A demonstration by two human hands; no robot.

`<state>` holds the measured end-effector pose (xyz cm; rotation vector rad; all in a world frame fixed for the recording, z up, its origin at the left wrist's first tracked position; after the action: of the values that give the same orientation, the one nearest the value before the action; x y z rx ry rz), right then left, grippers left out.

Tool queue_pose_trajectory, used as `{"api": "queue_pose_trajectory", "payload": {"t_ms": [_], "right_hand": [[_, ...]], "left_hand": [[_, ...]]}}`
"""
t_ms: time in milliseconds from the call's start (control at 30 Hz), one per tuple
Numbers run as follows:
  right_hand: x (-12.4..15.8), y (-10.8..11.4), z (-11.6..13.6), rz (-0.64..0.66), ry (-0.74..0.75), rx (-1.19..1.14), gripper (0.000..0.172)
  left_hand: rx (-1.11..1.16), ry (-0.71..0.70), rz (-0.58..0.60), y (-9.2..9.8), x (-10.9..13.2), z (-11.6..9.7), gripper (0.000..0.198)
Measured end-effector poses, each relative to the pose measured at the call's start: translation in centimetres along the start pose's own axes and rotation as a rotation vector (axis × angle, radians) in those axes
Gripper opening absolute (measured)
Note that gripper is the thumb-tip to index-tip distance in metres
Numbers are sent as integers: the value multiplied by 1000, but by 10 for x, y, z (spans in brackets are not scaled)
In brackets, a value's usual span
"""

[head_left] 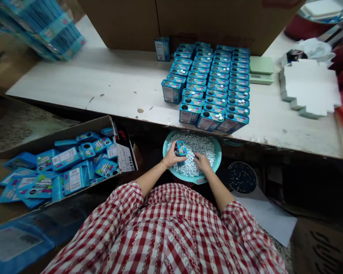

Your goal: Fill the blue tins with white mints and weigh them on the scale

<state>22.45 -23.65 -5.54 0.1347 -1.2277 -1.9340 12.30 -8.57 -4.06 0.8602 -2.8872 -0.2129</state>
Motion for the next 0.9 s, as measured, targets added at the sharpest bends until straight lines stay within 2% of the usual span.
{"api": "queue_pose_trajectory", "payload": {"t_ms": [200,267,367,467,600,733,900], "right_hand": [[10,30,-20,-19,55,-124,40],[16,48,-17,-48,102,-181,39],[25,79,2,-77,203,-212,36],[31,105,33,-35,245,-16,34],[37,125,73,21,181,425,36],[40,127,104,81,164,669,34],[45,129,125,59,212,746,33]], "left_hand": [[-110,-111,-69,30,8,-19,88],[-199,-156,-88,32,9,-20,87],[-344,-233,-87,23,9,-22,88],[-450,-303,-63,10,8,-26,88],[-506,-373,-45,3,9,-31,87],[-538,-404,-51,2,11,-28,87],[-536,-468,-80,1,12,-24,87]]}}
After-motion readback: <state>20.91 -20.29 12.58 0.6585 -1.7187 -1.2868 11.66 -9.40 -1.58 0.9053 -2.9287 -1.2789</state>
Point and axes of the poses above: each hand's wrist, its own x-axis away from the middle knuckle, its own y-axis out of the back of the hand, z = x × y, the point moved 4 cm from there along -x, towards the middle knuckle, and after that the axes turned 6 degrees about -z, right-handed, at the moved point
